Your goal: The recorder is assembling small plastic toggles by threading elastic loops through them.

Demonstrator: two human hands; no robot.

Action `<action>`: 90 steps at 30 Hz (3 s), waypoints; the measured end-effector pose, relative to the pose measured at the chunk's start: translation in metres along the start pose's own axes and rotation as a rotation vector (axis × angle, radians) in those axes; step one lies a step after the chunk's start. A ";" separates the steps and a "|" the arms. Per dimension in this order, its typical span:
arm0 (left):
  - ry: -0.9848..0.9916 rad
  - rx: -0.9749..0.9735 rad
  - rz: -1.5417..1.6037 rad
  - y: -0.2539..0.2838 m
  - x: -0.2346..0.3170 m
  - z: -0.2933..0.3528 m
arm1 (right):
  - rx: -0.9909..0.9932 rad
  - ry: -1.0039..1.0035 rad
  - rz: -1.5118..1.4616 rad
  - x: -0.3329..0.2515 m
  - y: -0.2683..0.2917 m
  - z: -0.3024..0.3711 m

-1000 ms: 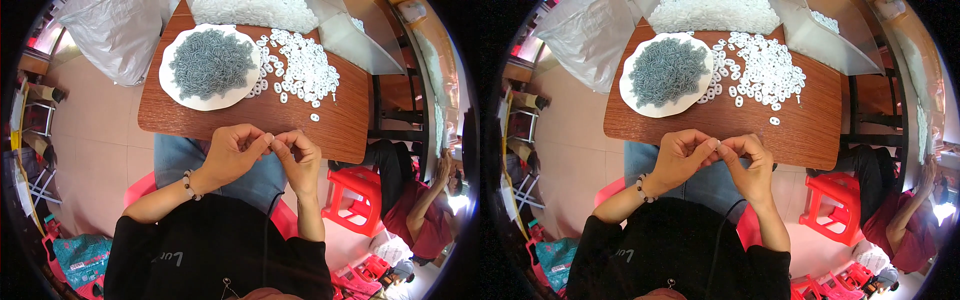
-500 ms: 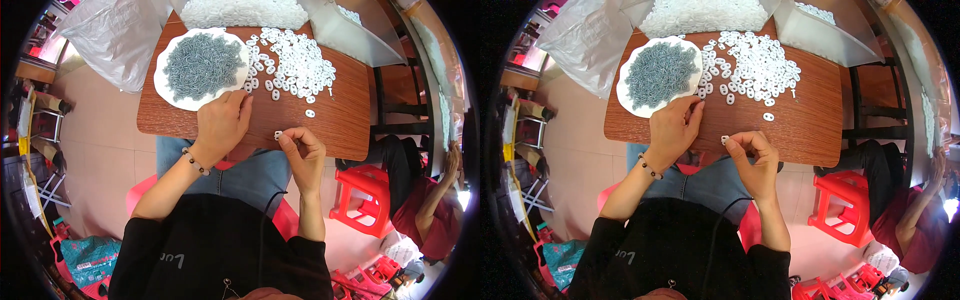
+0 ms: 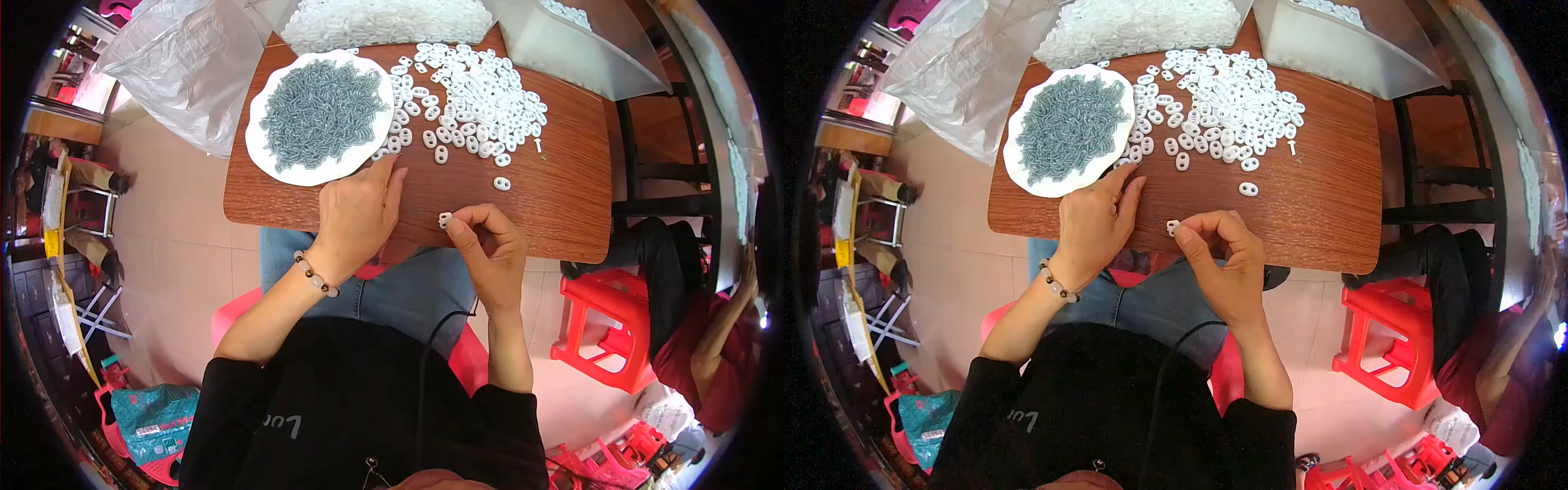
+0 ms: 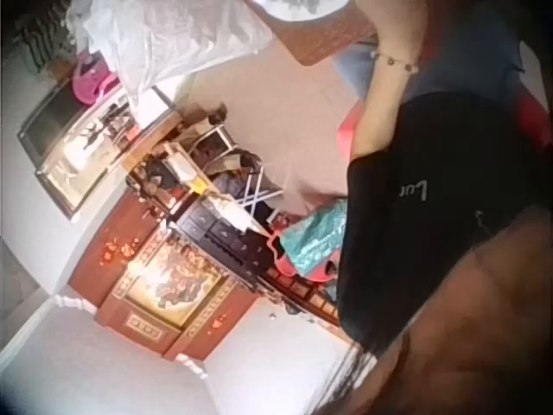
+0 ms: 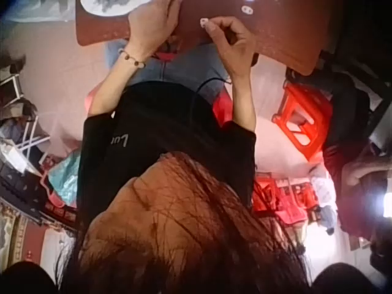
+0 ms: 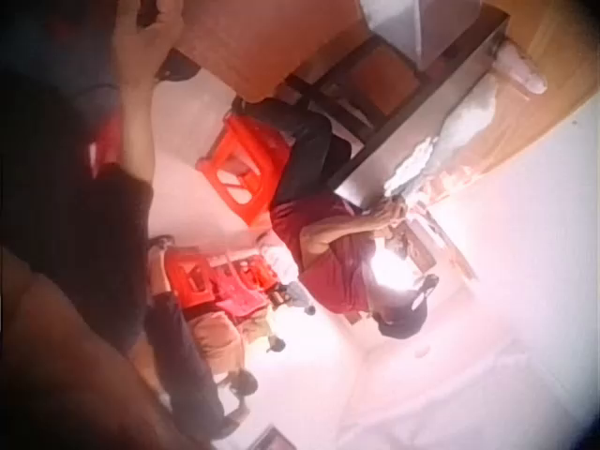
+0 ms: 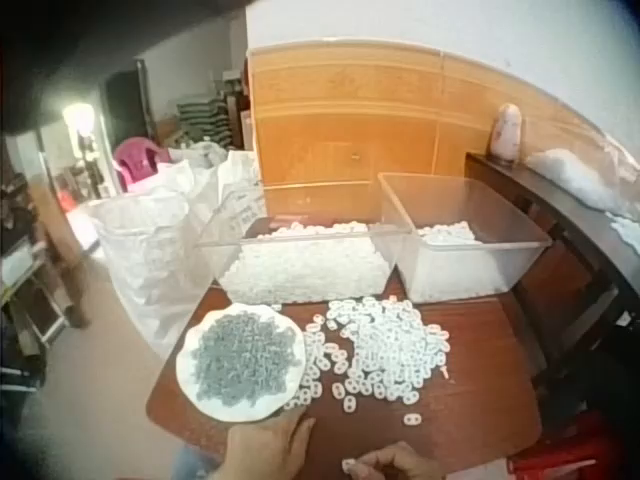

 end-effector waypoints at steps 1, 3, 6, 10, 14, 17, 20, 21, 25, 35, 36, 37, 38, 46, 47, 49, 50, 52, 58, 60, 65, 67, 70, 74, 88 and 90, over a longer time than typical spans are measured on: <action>-0.002 0.000 -0.007 -0.001 0.000 0.000 | -0.001 -0.002 -0.002 0.000 0.000 0.000; -0.002 -0.001 -0.016 -0.003 -0.002 -0.001 | 0.008 0.008 0.004 0.000 0.000 -0.001; -0.026 0.039 -0.009 -0.004 -0.003 -0.002 | 0.000 -0.014 0.004 0.003 0.001 -0.002; -0.011 0.021 -0.021 -0.006 -0.003 -0.004 | -0.002 -0.015 0.005 0.003 0.001 -0.002; 0.021 0.003 -0.006 -0.009 -0.005 -0.008 | 0.007 -0.008 0.011 0.005 0.001 -0.003; 0.007 -0.001 -0.040 -0.015 -0.003 -0.009 | 0.014 -0.007 0.012 0.006 0.001 -0.003; 0.038 -0.026 -0.024 -0.018 0.000 -0.012 | -0.005 -0.003 0.062 0.006 0.001 -0.004; 0.037 -0.025 -0.023 -0.018 0.000 -0.012 | -0.024 0.004 0.101 0.005 0.001 -0.004; 0.012 -0.004 0.037 -0.016 0.001 -0.011 | -0.014 0.008 0.110 0.007 0.001 -0.005; -0.046 0.070 0.007 -0.025 0.012 -0.024 | 0.011 0.095 0.155 0.005 0.002 -0.005; -0.057 0.073 0.012 -0.026 0.012 -0.025 | 0.014 0.077 0.138 0.005 0.002 -0.004; -0.039 0.052 0.018 -0.028 0.010 -0.026 | 0.025 0.083 0.142 0.006 0.002 -0.004; -0.020 0.031 0.025 -0.030 0.009 -0.026 | 0.026 0.076 0.157 0.007 0.002 -0.003; -0.072 0.086 0.024 -0.033 0.010 -0.030 | 0.041 0.093 0.234 0.003 0.002 -0.004; -0.073 0.085 0.028 -0.032 0.011 -0.030 | 0.042 0.086 0.203 0.005 0.003 -0.005; -0.044 0.086 0.040 -0.030 0.010 -0.031 | 0.039 0.076 0.174 0.010 0.004 -0.006; -0.039 0.087 0.040 -0.031 0.010 -0.032 | 0.060 0.046 0.106 0.014 0.005 -0.007; -0.074 0.082 0.046 -0.033 0.011 -0.032 | 0.078 0.013 0.036 0.015 0.006 -0.009; -0.031 0.068 0.078 -0.031 0.010 -0.032 | 0.067 -0.035 -0.077 0.011 0.006 -0.011; -0.029 0.083 0.085 -0.030 0.011 -0.033 | 0.053 -0.027 -0.026 0.012 0.006 -0.011; -0.031 0.110 0.120 -0.031 0.009 -0.032 | 0.040 -0.013 -0.021 0.011 0.006 -0.012; -0.013 0.091 0.118 -0.032 0.007 -0.031 | 0.030 -0.023 -0.040 0.009 0.005 -0.011; -0.010 0.038 0.026 -0.037 0.011 -0.032 | 0.018 -0.045 -0.059 0.004 0.004 -0.011; -0.019 0.017 -0.028 -0.038 0.018 -0.031 | 0.015 -0.088 -0.132 0.003 0.010 -0.011; 0.034 -0.158 0.575 0.018 0.019 0.000 | -0.050 0.377 0.415 -0.052 -0.016 -0.016; 0.064 -0.211 0.575 0.021 0.016 0.001 | -0.030 0.475 0.512 -0.065 -0.028 -0.014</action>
Point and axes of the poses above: each hand's wrist, its own z-axis away from the middle knuckle, its own y-axis out of the back of the hand, x = y × z, the point moved 5 cm from there along -z, towards the middle knuckle, and after that the axes turned 4 degrees about -x, right-handed, at the moved point
